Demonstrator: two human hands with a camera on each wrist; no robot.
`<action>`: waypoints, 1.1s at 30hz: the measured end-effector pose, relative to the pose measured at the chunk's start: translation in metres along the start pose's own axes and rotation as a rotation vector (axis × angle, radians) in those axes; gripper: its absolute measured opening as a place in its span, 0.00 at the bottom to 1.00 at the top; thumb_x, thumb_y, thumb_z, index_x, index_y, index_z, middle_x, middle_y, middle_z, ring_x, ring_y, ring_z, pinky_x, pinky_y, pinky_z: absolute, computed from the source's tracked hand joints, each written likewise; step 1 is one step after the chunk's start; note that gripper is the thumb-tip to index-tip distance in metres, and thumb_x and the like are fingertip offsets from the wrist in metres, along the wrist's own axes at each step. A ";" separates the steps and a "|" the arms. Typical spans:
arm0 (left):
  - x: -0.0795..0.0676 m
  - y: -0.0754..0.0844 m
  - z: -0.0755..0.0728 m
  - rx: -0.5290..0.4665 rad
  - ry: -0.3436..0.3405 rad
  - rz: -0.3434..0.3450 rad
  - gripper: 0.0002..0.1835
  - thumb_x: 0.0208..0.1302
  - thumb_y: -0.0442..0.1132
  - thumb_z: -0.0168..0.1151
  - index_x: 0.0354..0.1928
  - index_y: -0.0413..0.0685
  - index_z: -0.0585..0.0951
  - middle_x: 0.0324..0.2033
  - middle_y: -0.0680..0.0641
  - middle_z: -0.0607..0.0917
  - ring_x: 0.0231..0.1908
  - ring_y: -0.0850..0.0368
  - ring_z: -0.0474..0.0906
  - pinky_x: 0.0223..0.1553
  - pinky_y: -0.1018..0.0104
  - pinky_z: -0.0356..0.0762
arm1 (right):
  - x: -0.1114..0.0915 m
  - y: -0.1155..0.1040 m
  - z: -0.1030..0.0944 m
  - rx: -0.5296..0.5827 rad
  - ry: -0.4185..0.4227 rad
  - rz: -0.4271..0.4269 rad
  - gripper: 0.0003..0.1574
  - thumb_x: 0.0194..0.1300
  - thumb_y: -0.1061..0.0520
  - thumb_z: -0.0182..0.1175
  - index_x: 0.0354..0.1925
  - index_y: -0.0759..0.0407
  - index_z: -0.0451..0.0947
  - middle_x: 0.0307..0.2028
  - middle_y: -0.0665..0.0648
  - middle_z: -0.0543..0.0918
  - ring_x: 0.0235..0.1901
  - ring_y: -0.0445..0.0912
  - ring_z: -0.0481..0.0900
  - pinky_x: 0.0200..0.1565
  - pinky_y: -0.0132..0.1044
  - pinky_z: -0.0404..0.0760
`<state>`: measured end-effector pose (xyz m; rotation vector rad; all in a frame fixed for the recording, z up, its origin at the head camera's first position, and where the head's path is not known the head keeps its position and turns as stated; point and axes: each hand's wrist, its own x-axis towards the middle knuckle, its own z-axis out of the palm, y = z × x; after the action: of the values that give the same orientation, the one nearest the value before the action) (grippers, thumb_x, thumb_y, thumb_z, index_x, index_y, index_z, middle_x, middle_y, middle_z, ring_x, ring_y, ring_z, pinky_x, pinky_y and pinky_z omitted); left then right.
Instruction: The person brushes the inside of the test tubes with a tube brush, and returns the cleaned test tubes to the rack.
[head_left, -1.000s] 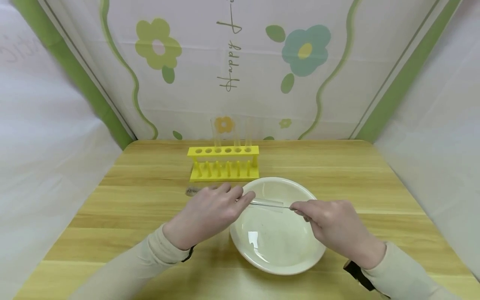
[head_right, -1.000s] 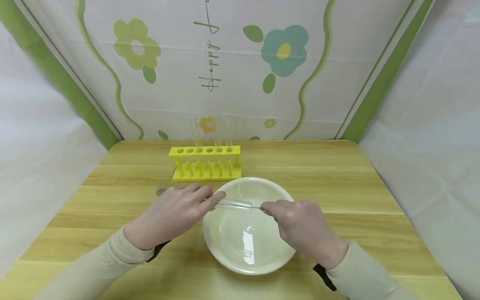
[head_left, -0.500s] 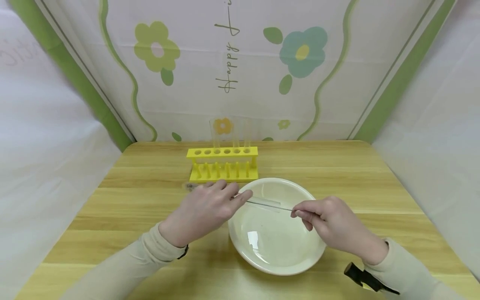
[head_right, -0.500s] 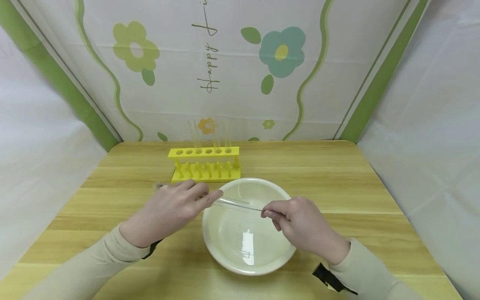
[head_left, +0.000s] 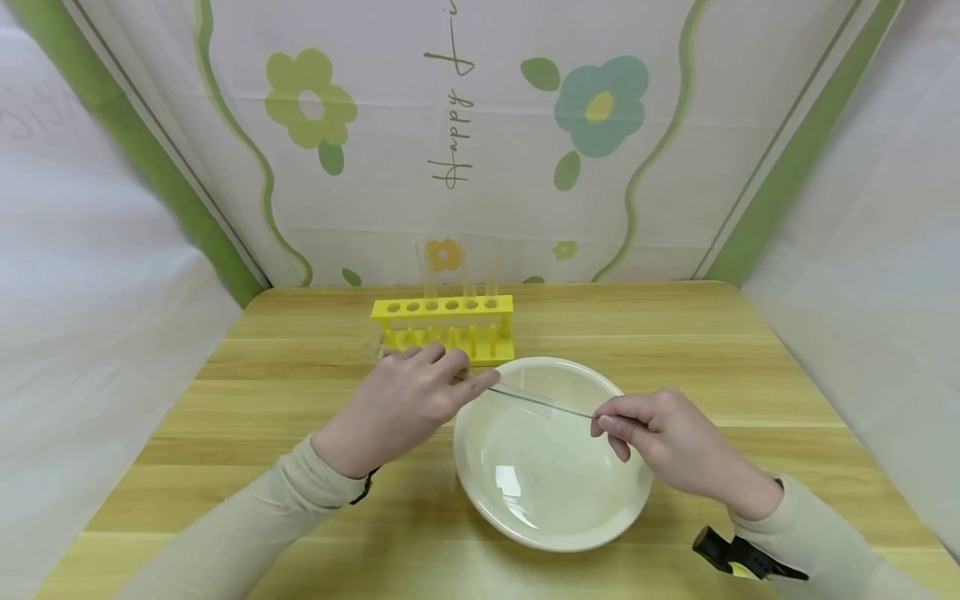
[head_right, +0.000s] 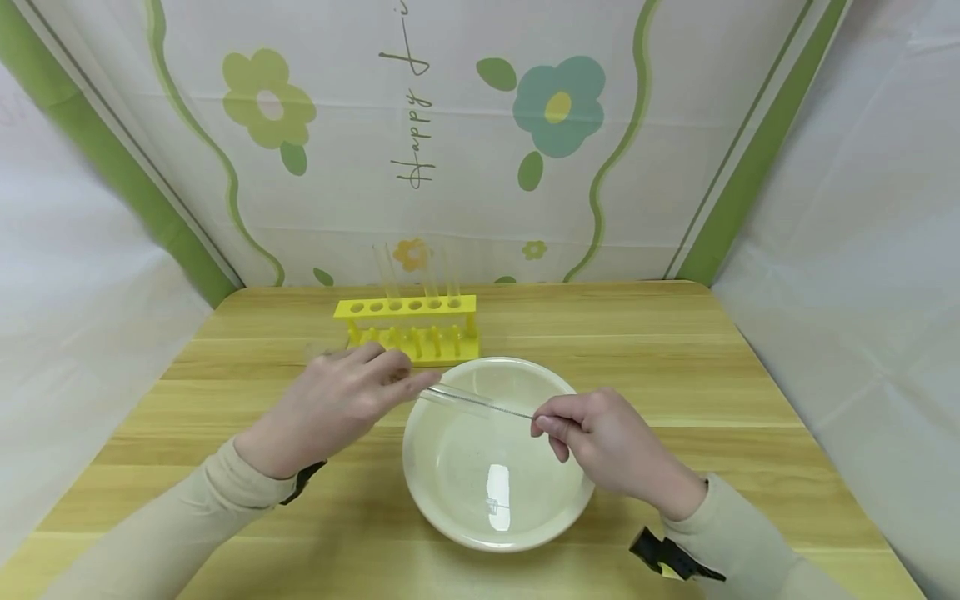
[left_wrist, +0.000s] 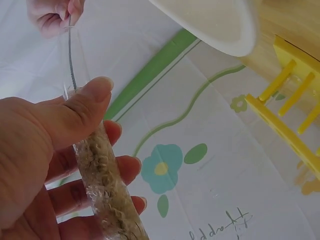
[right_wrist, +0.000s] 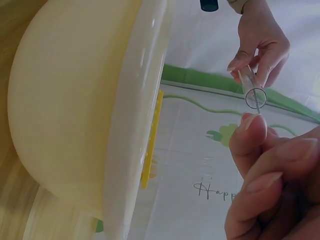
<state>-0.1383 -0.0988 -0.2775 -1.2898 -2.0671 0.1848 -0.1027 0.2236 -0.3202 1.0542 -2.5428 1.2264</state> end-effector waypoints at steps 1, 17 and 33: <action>0.000 0.000 0.000 0.001 0.003 0.000 0.16 0.62 0.33 0.70 0.51 0.53 0.86 0.32 0.48 0.81 0.26 0.53 0.77 0.21 0.67 0.79 | -0.001 0.000 0.000 0.005 -0.001 0.006 0.15 0.66 0.73 0.58 0.35 0.54 0.83 0.20 0.38 0.73 0.19 0.36 0.71 0.30 0.28 0.73; -0.002 -0.005 -0.001 -0.024 -0.006 -0.032 0.15 0.63 0.35 0.68 0.51 0.54 0.86 0.29 0.48 0.80 0.23 0.55 0.73 0.17 0.70 0.72 | -0.011 0.005 -0.005 0.059 -0.005 0.050 0.16 0.67 0.72 0.58 0.34 0.52 0.82 0.19 0.41 0.73 0.18 0.36 0.68 0.20 0.27 0.68; -0.005 -0.011 -0.004 -0.038 -0.022 -0.047 0.22 0.60 0.28 0.69 0.54 0.57 0.85 0.30 0.49 0.79 0.23 0.55 0.72 0.14 0.71 0.66 | -0.026 0.009 -0.011 0.061 0.014 0.125 0.16 0.67 0.73 0.57 0.33 0.55 0.83 0.18 0.41 0.73 0.16 0.36 0.65 0.16 0.28 0.64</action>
<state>-0.1423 -0.1092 -0.2720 -1.2660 -2.1265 0.1395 -0.0908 0.2494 -0.3285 0.9069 -2.6118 1.3447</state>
